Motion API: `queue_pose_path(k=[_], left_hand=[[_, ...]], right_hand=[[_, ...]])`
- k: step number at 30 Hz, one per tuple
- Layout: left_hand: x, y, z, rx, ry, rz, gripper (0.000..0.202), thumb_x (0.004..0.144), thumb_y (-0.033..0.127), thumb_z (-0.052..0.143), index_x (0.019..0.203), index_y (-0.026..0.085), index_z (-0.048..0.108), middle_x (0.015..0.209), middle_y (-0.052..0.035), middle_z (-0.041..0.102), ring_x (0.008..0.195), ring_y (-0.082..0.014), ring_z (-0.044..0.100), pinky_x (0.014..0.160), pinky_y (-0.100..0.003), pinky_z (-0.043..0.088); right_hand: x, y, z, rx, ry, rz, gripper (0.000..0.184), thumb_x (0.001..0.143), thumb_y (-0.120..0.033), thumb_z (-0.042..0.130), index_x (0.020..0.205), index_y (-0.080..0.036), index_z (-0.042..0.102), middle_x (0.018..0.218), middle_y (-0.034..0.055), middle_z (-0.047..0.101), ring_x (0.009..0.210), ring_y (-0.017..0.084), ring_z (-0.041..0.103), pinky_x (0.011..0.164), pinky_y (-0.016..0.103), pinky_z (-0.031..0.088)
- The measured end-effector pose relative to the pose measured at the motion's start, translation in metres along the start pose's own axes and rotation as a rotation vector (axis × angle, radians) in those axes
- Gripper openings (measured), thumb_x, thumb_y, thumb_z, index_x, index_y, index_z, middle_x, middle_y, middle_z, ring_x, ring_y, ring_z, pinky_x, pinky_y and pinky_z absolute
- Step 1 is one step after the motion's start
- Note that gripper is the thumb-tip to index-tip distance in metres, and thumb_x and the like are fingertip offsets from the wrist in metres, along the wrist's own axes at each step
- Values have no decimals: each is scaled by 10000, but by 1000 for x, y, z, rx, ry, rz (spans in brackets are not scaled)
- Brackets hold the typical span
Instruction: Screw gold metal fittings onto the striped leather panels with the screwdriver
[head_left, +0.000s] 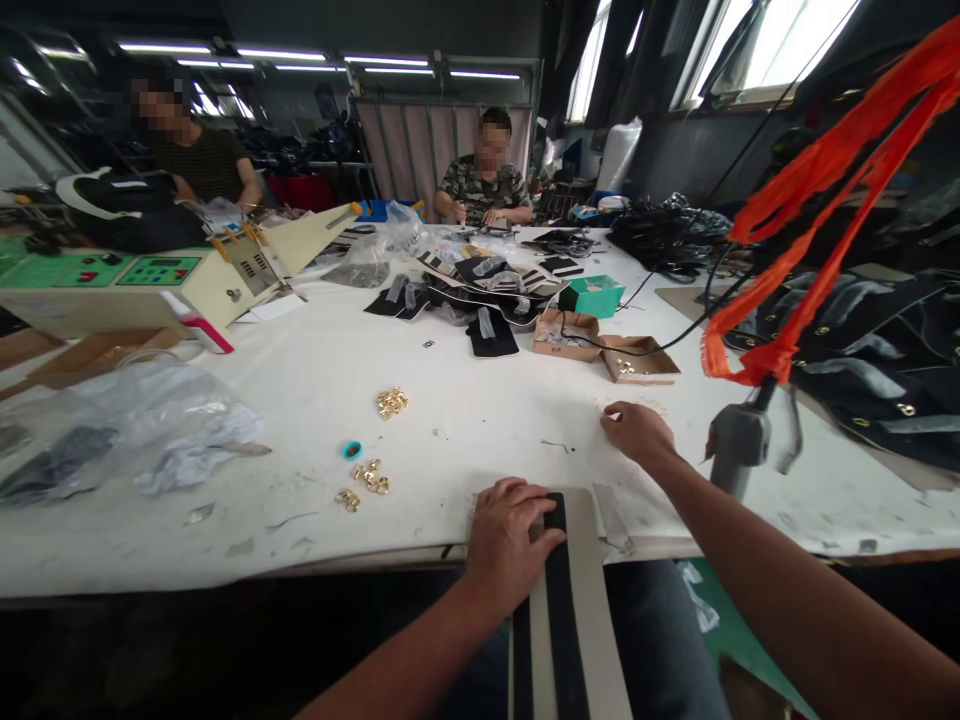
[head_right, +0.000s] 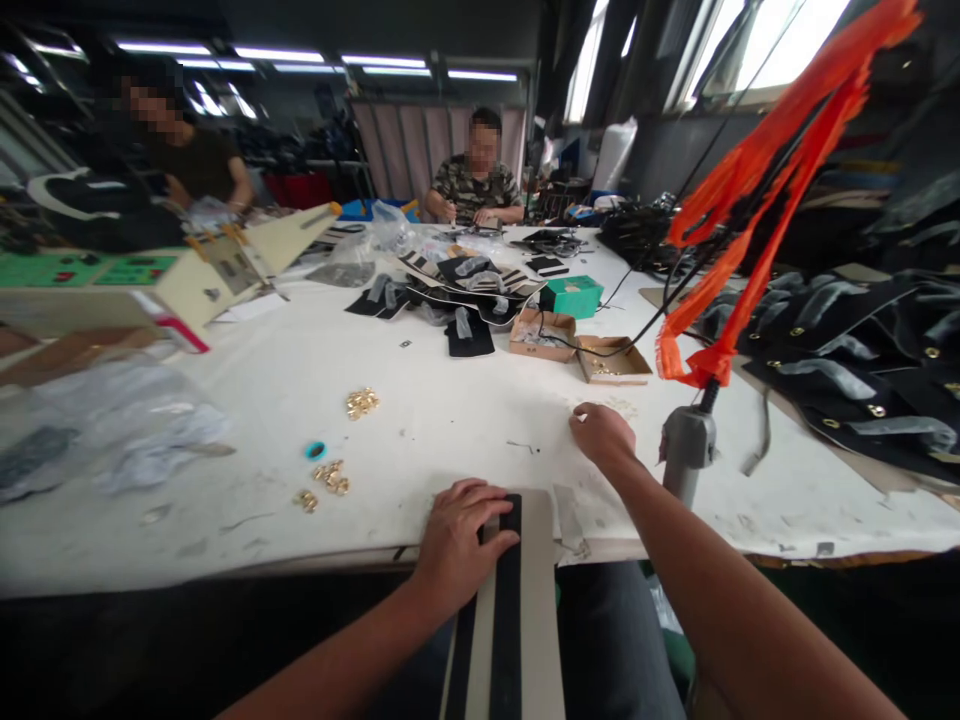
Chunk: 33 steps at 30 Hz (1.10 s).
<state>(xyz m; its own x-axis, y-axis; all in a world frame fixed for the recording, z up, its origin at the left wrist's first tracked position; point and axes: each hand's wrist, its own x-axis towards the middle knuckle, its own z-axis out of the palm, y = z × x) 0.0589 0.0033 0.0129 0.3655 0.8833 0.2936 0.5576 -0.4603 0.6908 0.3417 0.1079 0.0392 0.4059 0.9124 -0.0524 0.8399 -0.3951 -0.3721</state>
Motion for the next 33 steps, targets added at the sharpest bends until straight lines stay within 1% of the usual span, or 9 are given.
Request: queue_pose_path(k=[4,8,11,19,22,25,27,30,33], left_hand=[[-1,-1,2,-19,-3,4,359,745,221,970,1071,260,826,1221,-15,807,1247,-307,626,1074,-509,452],[-1,0,2,-32,-12,5,354,756,239,970,1074,252,816,1221,-14,805,1246,-297,624,1077,-494,434],[-1,1,1,-35,-22,-1,341,768,252,964,1075,255,815,1223,-16,804,1250,-298,619,1073,-489,427],[-2,2,2,-32,-28,-10,317,776,275,958,1062,266,820,1222,-18,806,1247,-309,620,1061,-488,429],[-3,1,3,-23,-32,-6,328,782,292,958,1077,268,816,1236,-15,802,1255,-305,615,1056,-485,429],[-3,1,4,-14,-30,-6,331,791,298,953,1090,269,814,1244,-20,799,1259,-305,615,1065,-483,428],[-3,1,4,-12,-30,-3,337,796,303,950,1102,271,812,1240,-25,800,1264,-307,615,1070,-483,429],[-3,2,3,-7,-40,0,342,798,309,947,1111,272,814,1233,-29,801,1272,-312,609,1075,-487,434],[-3,3,3,0,-39,2,329,811,301,933,1116,271,813,1241,-23,798,1269,-308,608,1077,-487,432]], right_hand=[[1,3,-2,-46,-47,-14,226,921,-343,727,1059,-183,806,976,84,783,870,226,704,786,346,522],[-7,7,-4,-52,-116,-57,220,869,-345,713,987,-208,838,854,51,792,747,211,699,673,305,472],[-14,7,-4,-77,-121,-81,235,896,-364,674,1000,-224,832,885,49,797,752,212,698,670,303,461],[-20,1,-1,-195,0,-168,317,969,-359,522,905,-214,796,1019,123,769,895,293,678,673,355,366],[-30,-3,-5,-154,47,-206,325,978,-359,506,903,-204,781,1093,133,758,956,302,675,711,358,389],[-54,-10,-13,-58,57,-261,315,985,-413,524,958,-212,766,1084,102,767,953,276,684,773,344,447],[-78,-14,-16,56,-37,-308,330,980,-486,557,979,-226,761,974,62,775,862,243,690,762,319,480],[-115,-17,-12,282,-327,-358,356,949,-558,615,964,-231,755,818,24,745,745,220,663,700,307,484],[-139,-16,0,401,-461,-383,305,936,-525,634,934,-240,744,854,15,739,787,220,650,723,315,467]])
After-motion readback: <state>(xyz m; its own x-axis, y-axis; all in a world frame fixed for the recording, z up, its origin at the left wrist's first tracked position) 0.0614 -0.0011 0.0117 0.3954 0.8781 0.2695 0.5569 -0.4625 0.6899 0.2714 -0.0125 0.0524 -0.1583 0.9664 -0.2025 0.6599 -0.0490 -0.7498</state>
